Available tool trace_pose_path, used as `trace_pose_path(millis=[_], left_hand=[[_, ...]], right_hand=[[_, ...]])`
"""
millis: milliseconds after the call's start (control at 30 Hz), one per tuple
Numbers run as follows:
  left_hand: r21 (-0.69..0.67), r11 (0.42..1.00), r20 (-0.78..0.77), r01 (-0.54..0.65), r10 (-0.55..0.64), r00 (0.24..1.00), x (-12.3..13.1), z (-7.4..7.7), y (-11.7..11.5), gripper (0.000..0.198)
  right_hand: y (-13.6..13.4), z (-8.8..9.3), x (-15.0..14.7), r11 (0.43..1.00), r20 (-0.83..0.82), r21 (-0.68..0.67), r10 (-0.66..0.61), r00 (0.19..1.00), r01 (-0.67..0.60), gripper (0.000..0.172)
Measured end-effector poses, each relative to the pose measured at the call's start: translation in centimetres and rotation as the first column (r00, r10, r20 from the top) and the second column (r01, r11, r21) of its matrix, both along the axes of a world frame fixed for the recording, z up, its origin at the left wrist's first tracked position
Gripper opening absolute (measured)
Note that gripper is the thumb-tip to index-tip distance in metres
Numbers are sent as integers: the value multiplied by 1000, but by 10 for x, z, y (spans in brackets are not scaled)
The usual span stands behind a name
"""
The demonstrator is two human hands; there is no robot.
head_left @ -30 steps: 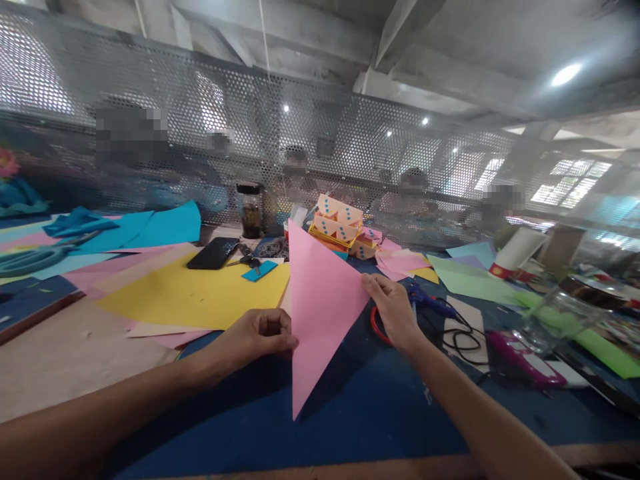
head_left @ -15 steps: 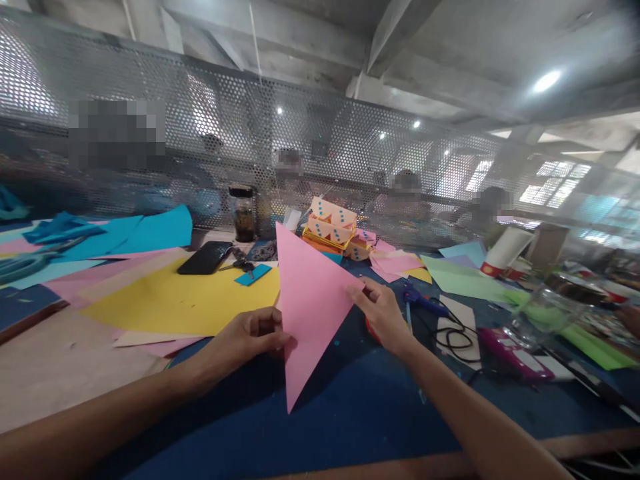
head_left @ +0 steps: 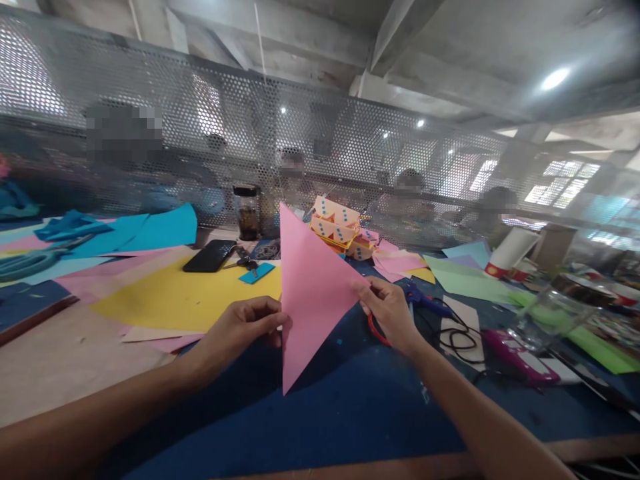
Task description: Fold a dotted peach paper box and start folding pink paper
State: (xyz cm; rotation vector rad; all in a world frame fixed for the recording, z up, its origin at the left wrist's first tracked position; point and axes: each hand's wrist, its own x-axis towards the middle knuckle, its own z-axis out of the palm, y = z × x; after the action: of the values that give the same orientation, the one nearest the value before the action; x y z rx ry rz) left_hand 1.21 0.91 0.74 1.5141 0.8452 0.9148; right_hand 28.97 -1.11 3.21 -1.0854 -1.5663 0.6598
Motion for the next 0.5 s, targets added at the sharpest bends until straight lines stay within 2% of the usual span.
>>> trace_pose_path(millis=[100, 200, 333, 500], left_hand=[[28, 997, -6, -74, 74, 997, -3, 6, 0, 28], [126, 981, -13, -145, 148, 989, -6, 14, 0, 27], [214, 946, -10, -242, 250, 968, -8, 25, -2, 25], [248, 938, -48, -244, 263, 964, -8, 26, -5, 25]], right_hand=[[0, 0, -1, 1000, -11, 6, 14, 1000, -14, 41], [1, 1, -1, 999, -18, 7, 31, 999, -31, 44], [1, 2, -2, 999, -31, 3, 47, 998, -47, 41], [2, 0, -2, 998, -41, 9, 66, 997, -66, 38]])
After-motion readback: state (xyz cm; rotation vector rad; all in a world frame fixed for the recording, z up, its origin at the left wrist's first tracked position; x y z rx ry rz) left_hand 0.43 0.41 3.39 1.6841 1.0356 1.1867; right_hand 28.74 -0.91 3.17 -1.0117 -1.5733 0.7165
